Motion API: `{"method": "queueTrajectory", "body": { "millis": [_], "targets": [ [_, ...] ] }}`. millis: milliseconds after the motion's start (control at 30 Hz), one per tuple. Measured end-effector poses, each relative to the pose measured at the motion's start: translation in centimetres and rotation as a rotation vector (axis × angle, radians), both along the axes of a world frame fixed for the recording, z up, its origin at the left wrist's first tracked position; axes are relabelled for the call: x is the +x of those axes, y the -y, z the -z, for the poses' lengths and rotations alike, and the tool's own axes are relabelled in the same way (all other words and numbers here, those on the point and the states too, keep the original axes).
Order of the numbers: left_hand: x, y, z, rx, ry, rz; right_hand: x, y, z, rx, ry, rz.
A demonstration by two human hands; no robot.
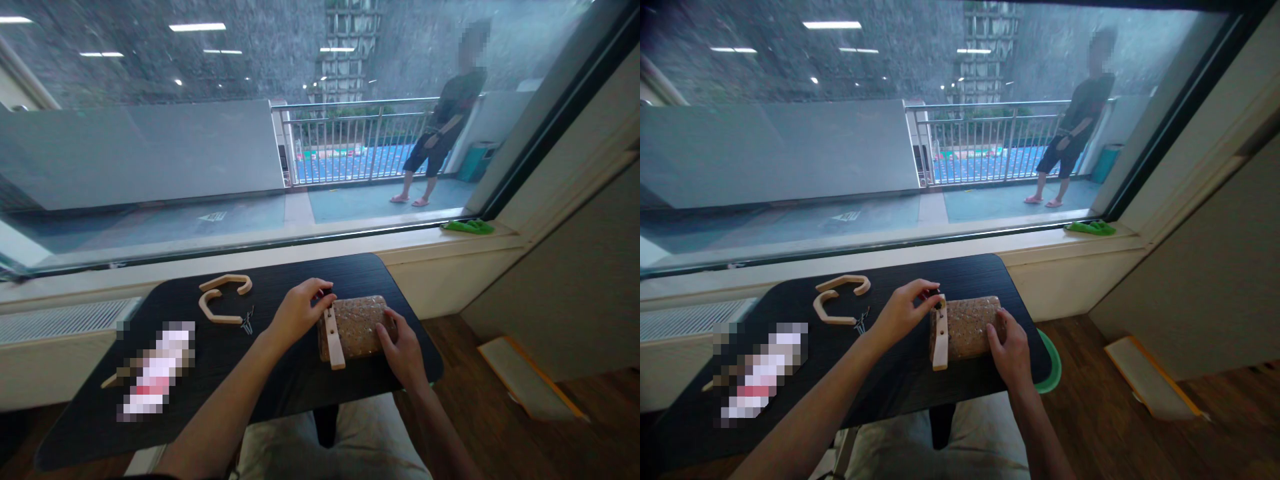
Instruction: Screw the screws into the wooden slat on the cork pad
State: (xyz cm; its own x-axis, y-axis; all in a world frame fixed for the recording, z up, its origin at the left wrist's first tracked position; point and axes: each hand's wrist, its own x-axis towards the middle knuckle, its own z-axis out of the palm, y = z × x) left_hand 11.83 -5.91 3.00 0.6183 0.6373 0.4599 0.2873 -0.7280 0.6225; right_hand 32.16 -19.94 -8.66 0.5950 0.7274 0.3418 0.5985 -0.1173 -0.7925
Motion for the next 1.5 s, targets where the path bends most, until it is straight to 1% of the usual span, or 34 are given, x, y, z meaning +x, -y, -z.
{"method": "queueTrajectory", "body": {
  "millis": [133, 500, 800, 1033, 1300, 1500],
  "targets": [
    [0.05, -0.13, 0.00, 0.009, 0.035, 0.012, 0.03, -0.03, 0.06, 0.013, 0.004, -0.002],
    [-0.11, -0.24, -0.26, 0.005, 0.027, 0.021, 0.00, -0.01, 0.13, 0.012, 0.004, -0.006],
    [-0.08, -0.20, -0.31, -0.035, 0.026, 0.025, -0.10, 0.13, -0.21, 0.000, -0.004, 0.003],
    [0.03, 0.04, -0.33, -0.087, 0.035, 0.045, 0.03, 0.04, -0.01, 0.012, 0.001, -0.002],
    [-0.02, 0.17, -0.55, -0.102, 0.022, 0.051, 0.00, -0.01, -0.34, -0.009, -0.015, -0.005],
    [-0.13, 0.26, -0.59, -0.104, 0.014, 0.046, 0.07, -0.04, -0.30, 0.015, -0.010, -0.004]
  ]
}}
